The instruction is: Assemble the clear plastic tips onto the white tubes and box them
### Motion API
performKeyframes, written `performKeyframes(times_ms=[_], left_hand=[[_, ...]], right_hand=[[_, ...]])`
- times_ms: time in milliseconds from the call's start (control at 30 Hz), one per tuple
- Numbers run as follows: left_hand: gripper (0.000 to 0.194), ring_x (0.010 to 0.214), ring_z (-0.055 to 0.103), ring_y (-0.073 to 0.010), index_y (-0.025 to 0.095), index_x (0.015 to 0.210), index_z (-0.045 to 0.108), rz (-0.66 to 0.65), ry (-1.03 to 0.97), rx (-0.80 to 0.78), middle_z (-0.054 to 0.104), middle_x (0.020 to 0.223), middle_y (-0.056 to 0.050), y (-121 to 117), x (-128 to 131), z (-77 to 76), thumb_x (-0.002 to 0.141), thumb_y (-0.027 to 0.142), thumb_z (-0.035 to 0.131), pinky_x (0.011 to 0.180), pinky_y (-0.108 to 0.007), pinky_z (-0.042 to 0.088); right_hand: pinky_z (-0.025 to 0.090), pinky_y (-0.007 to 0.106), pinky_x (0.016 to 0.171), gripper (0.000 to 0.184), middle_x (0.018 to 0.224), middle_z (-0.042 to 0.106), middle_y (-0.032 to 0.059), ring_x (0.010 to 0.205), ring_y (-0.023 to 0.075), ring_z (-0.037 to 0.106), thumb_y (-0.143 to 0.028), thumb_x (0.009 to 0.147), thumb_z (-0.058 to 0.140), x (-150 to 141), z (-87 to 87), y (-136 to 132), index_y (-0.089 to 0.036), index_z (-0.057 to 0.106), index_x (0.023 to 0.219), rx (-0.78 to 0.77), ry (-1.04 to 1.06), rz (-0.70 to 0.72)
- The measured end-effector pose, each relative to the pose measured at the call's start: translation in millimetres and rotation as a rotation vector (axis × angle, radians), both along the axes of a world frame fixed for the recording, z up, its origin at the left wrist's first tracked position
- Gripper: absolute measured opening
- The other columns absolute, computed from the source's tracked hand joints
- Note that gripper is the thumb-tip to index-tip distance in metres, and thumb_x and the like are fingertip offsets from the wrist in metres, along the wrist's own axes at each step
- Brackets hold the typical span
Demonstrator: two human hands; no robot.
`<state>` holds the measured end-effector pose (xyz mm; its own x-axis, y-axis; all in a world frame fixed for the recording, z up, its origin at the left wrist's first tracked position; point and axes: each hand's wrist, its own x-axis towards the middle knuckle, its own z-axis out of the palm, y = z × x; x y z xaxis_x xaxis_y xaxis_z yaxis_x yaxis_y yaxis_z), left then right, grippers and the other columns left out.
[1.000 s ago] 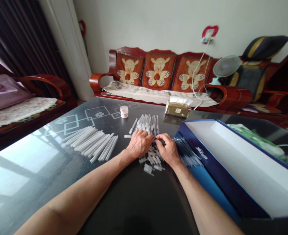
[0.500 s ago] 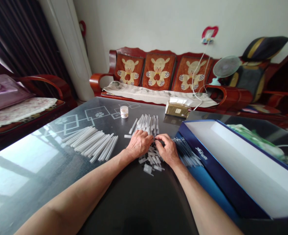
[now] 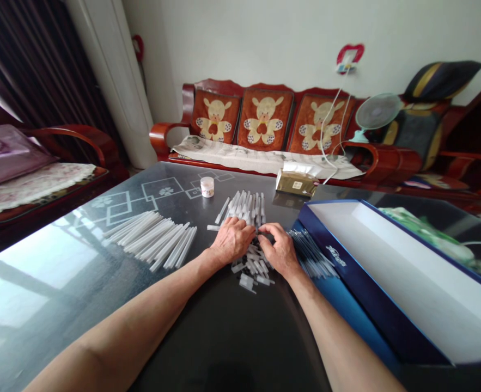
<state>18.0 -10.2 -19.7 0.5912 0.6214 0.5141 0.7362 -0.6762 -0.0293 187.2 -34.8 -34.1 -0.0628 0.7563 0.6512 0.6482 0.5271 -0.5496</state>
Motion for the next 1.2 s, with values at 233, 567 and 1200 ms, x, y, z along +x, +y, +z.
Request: performKeyframes(times_ms=[233,567,1200], left_hand=[[0.034,0.078,0.049,-0.0191,0.019,0.092,0.064,-0.003,0.007,0.006,0.057,0.078,-0.005,0.7,0.2,-0.7,0.096,0.034,0.034,0.077,-0.034,0.036],[0.034,0.078,0.049,-0.0191,0.019,0.093,0.064,0.004,0.017,0.003,0.056,0.078,-0.005,0.0,0.0,0.4,0.096,0.033,0.033,0.077,-0.034,0.036],[0.034,0.078,0.050,-0.0189,0.019,0.091,0.064,-0.005,0.020,-0.003,0.057,0.079,-0.005,0.4,0.7,0.3,0.096,0.034,0.034,0.078,-0.034,0.036]], right_hand=[[0.048,0.032,0.079,0.022,0.085,0.065,0.0075,0.084,0.0197,0.061,-0.030,0.088,0.046,1.3,-1.8,2.7,-0.020,0.064,0.080,-0.035,-0.041,-0.057],[0.048,0.033,0.083,0.017,0.094,0.064,0.0072,0.089,0.0202,0.061,-0.026,0.081,0.055,-0.5,1.2,-0.2,-0.019,0.062,0.094,-0.029,0.004,-0.039],[0.048,0.032,0.079,0.025,0.086,0.066,0.0078,0.085,0.0198,0.062,-0.031,0.089,0.043,1.5,-2.3,3.7,-0.020,0.064,0.079,-0.054,-0.062,-0.053]])
